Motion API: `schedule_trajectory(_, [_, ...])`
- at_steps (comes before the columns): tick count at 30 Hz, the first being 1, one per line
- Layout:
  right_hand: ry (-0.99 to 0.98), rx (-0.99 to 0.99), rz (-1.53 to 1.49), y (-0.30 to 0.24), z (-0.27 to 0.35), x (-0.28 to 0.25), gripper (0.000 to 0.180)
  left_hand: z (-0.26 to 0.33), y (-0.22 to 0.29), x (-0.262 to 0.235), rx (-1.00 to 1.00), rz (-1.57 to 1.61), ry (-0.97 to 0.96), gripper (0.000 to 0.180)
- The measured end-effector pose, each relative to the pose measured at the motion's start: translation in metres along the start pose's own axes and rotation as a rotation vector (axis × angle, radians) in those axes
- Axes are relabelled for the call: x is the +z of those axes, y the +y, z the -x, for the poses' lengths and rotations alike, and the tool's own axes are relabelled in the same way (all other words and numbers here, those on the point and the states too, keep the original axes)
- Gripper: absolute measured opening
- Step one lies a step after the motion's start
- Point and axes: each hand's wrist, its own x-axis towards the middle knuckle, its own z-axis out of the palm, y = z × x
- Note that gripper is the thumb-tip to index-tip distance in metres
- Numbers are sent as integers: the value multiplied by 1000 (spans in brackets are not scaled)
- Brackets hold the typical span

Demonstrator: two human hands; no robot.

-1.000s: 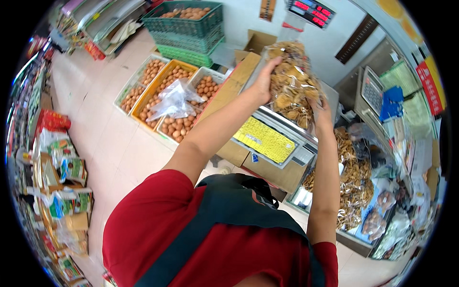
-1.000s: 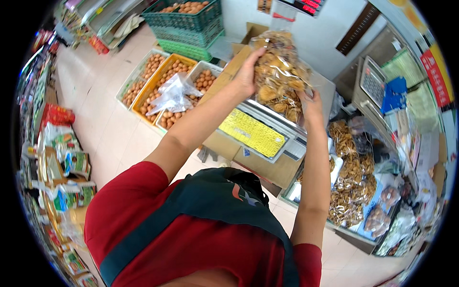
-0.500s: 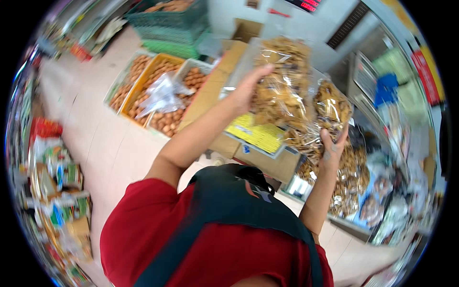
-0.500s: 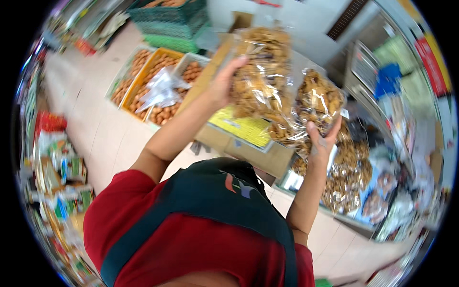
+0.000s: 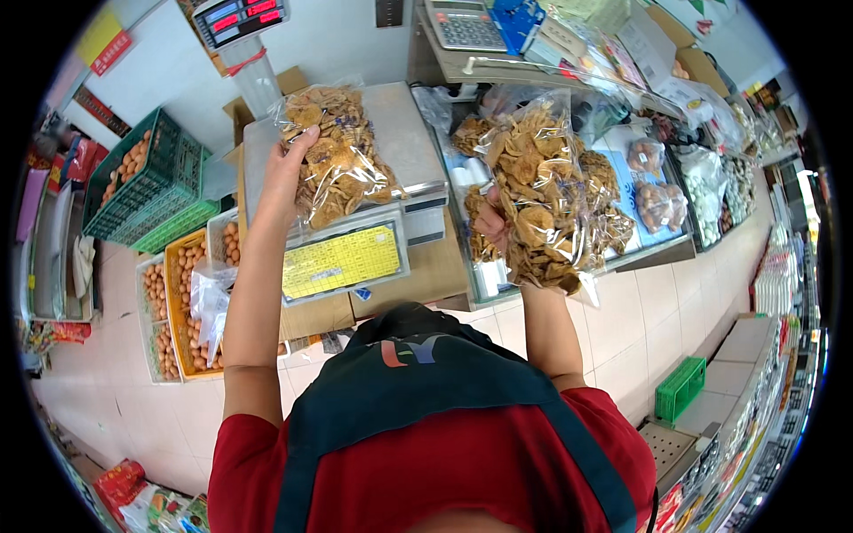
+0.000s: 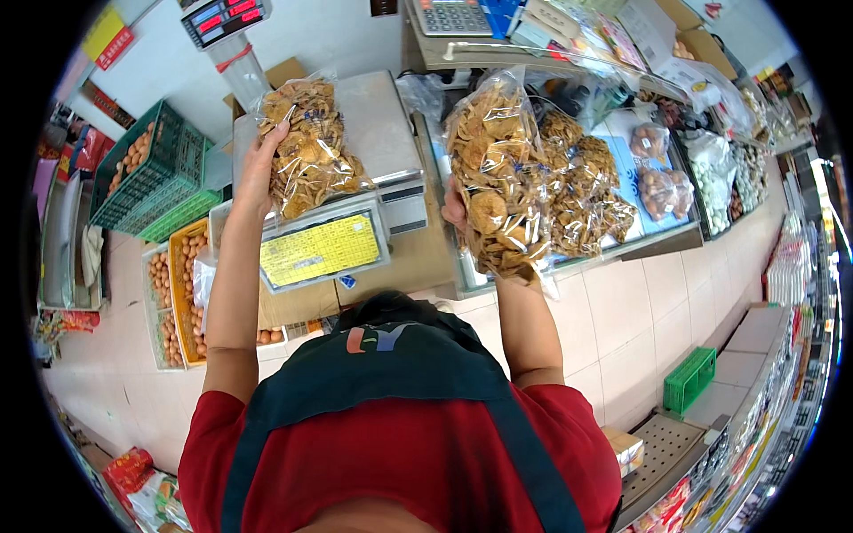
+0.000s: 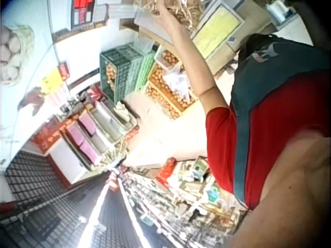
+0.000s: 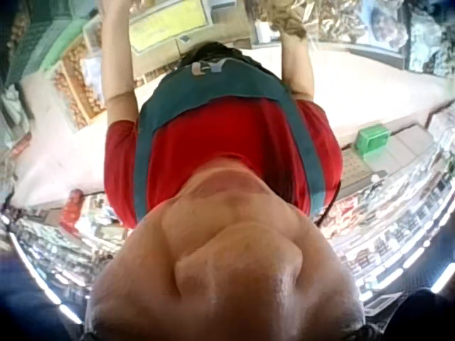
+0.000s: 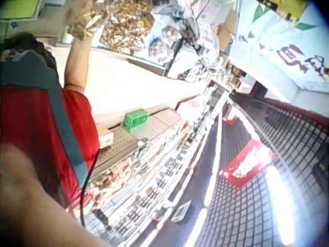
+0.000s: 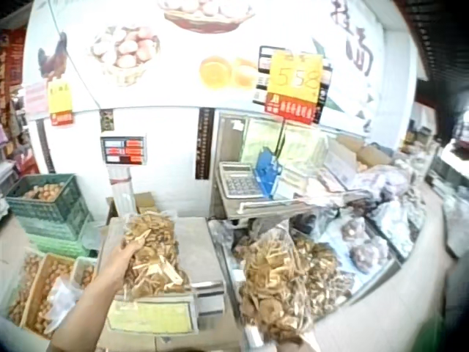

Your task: The person picks up multiple sealed bags of dried food items from a shelf and places them onto a digital scale. They then affix a printed label to each bag and set the labeled bags aside on the counter.

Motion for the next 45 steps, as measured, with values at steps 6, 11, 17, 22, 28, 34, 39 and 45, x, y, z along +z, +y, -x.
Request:
schedule_trajectory(6, [-104, 138, -293, -1, -6, 17, 51, -19, -13, 3, 315, -503, 177, 97])
schedule_trajectory(11, [-211, 215, -243, 16, -14, 40, 77, 46, 16, 66, 617, -793, -135, 91])
schedule_trajectory(17, [113, 97, 323, 28, -26, 58, 53, 89, 17, 103, -77, 30, -499, 78])
schedule_trajectory(22, [345, 17, 471, 1, -21, 65, 51, 106, 22, 102, 139, 51, -393, 78])
schedule_trajectory(28, [106, -138, 834, 9, -16, 92, 104, 112, 22, 101, 171, 136, -395, 69])
schedule_trajectory(34, [85, -157, 885, 20, -13, 92, 102, 115, 18, 96, 65, 181, -332, 48])
schedule_trajectory(39, [93, -113, 888, 24, -11, 93, 106, 114, 9, 88, -13, 254, -332, 47])
schedule_trajectory(45, [207, -326, 1106, 19, -10, 87, 93, 120, 1, 79, 146, 1, -399, 56])
